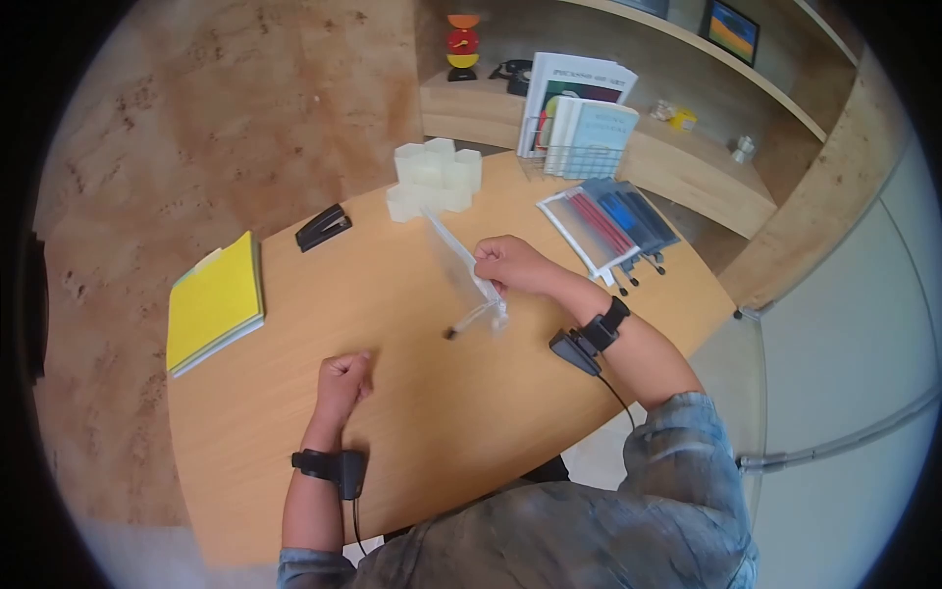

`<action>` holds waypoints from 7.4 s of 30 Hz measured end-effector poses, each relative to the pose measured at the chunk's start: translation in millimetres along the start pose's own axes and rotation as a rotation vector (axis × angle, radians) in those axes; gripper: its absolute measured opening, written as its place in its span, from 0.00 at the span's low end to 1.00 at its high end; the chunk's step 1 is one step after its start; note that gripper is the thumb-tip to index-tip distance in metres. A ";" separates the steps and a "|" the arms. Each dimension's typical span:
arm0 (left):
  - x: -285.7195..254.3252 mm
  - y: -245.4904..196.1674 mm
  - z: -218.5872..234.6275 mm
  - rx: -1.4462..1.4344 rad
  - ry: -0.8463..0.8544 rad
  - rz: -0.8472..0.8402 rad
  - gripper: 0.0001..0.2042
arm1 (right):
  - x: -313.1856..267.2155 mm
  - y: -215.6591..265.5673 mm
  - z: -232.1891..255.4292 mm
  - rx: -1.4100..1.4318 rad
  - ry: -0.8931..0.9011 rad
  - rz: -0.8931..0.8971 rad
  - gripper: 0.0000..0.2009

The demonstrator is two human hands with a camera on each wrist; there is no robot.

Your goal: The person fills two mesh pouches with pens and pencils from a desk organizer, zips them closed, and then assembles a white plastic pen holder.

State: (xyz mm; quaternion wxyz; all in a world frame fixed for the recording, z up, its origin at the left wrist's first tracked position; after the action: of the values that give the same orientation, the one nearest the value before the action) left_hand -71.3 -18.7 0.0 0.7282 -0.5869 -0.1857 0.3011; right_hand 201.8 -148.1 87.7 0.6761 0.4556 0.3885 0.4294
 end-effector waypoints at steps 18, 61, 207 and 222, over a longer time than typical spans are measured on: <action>5.4 0.0 15.1 -0.833 -0.018 -0.093 0.13 | 43.4 -6.4 -123.5 0.500 0.306 0.047 0.03; -29.5 -72.3 -12.3 0.607 -0.229 -0.598 0.22 | 22.7 -29.2 -160.9 0.269 0.713 -0.048 0.12; 23.2 -102.0 -71.8 0.208 -0.161 -0.495 0.04 | 44.1 -67.1 -139.5 0.761 0.085 0.293 0.14; 65.9 -53.0 -13.5 -0.142 -0.267 -0.284 0.06 | 50.5 -24.3 -132.8 0.499 -0.006 0.286 0.14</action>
State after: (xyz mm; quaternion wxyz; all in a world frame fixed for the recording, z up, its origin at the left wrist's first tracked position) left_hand -1.8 7.8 42.5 0.6891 -0.5595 -0.3821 0.2569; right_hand 102.2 -68.7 20.3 0.4770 0.6593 0.4118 0.4102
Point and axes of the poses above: each hand's wrist, its own x-axis towards the middle knuckle, its own z-axis out of the back of the hand, y = z × x, the point moved 6 cm from there along x, towards the middle knuckle, and after that the axes turned 5 degrees about x, right-handed, at the moved point
